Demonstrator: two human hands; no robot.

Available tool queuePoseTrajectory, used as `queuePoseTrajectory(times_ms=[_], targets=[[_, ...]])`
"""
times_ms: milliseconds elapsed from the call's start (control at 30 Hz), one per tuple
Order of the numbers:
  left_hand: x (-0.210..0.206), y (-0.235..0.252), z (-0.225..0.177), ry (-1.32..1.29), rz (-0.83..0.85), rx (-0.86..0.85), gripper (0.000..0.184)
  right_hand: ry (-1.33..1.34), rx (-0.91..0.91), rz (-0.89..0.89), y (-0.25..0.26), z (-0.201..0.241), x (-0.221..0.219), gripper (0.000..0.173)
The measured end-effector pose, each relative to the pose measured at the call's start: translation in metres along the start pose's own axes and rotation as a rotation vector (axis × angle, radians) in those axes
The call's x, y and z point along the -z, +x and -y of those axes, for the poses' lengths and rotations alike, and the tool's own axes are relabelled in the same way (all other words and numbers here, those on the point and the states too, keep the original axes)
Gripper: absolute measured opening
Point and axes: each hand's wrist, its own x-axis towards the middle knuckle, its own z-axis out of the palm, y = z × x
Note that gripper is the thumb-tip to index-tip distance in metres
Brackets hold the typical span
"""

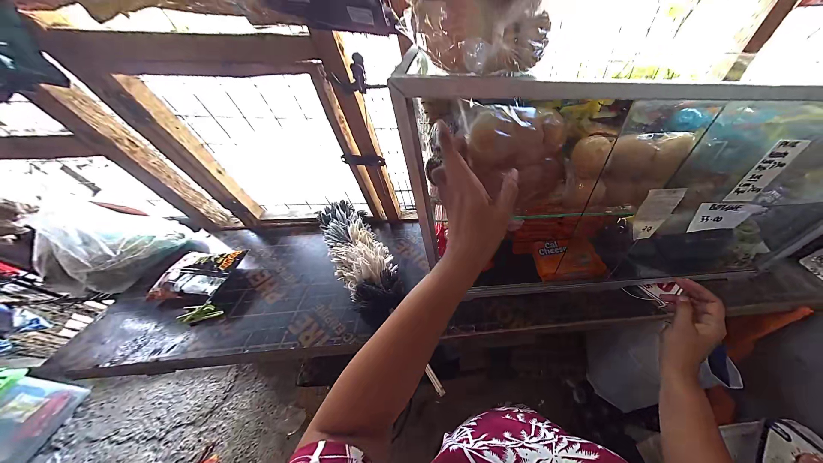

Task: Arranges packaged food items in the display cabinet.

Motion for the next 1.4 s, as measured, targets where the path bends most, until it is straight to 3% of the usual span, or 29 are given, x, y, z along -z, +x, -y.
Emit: queuePoseTrajectory(times_ms=[133,233,300,367,500,567,667,733,767,867,1000,1100,1200,1267,1400], targets=[[-0.018,-0.011,-0.003,0.083,0.012,-0.036,0.087,0.091,0.123,0.133,0.004,0.027,-0.021,0.025],[-0.023,-0.012,0.004,-0.128,0.023,-0.084,0.060,0.138,0.294,0.251,0.007,0.048,-0.040,0.024],[-0.020,-0.017,0.011,-0.276,0.016,-0.139,0.052,0.152,0.398,0.319,0.009,0.063,-0.051,0.022],[-0.006,-0.027,0.016,-0.330,0.003,-0.174,0.051,0.148,0.485,0.358,0.012,0.078,-0.059,0.020],[0.057,-0.065,0.018,-0.125,-0.075,-0.405,0.049,0.065,0.692,0.375,0.022,0.117,-0.069,0.019],[0.087,-0.083,0.013,-0.068,-0.060,-0.500,0.047,0.012,0.790,0.442,0.026,0.138,-0.076,0.029],[0.114,-0.102,-0.009,-0.098,0.066,-0.600,0.042,0.006,0.878,0.678,0.025,0.167,-0.089,0.061],[0.122,-0.107,-0.023,-0.101,0.125,-0.644,0.039,0.122,0.799,0.932,0.021,0.183,-0.096,0.072],[0.125,-0.108,-0.027,-0.091,0.146,-0.646,0.039,0.216,0.729,1.045,0.019,0.187,-0.099,0.069],[0.138,-0.112,-0.027,-0.119,0.153,-0.550,0.044,0.415,0.596,1.124,0.013,0.190,-0.104,0.054],[0.166,-0.114,-0.011,-0.158,0.089,-0.435,0.049,0.466,0.468,1.002,0.044,0.206,-0.086,0.044],[0.185,-0.114,0.002,-0.175,0.074,-0.409,0.041,0.385,0.357,0.811,0.094,0.223,-0.065,0.038],[0.189,-0.105,0.005,-0.163,0.058,-0.404,0.031,0.543,0.216,0.709,0.152,0.249,-0.075,0.038],[0.186,-0.085,-0.003,-0.066,0.079,-0.425,0.029,0.558,0.197,0.654,0.180,0.272,-0.088,0.044],[0.173,-0.018,-0.030,0.156,0.167,-0.432,0.045,0.605,0.039,0.584,0.179,0.303,-0.104,0.033]])
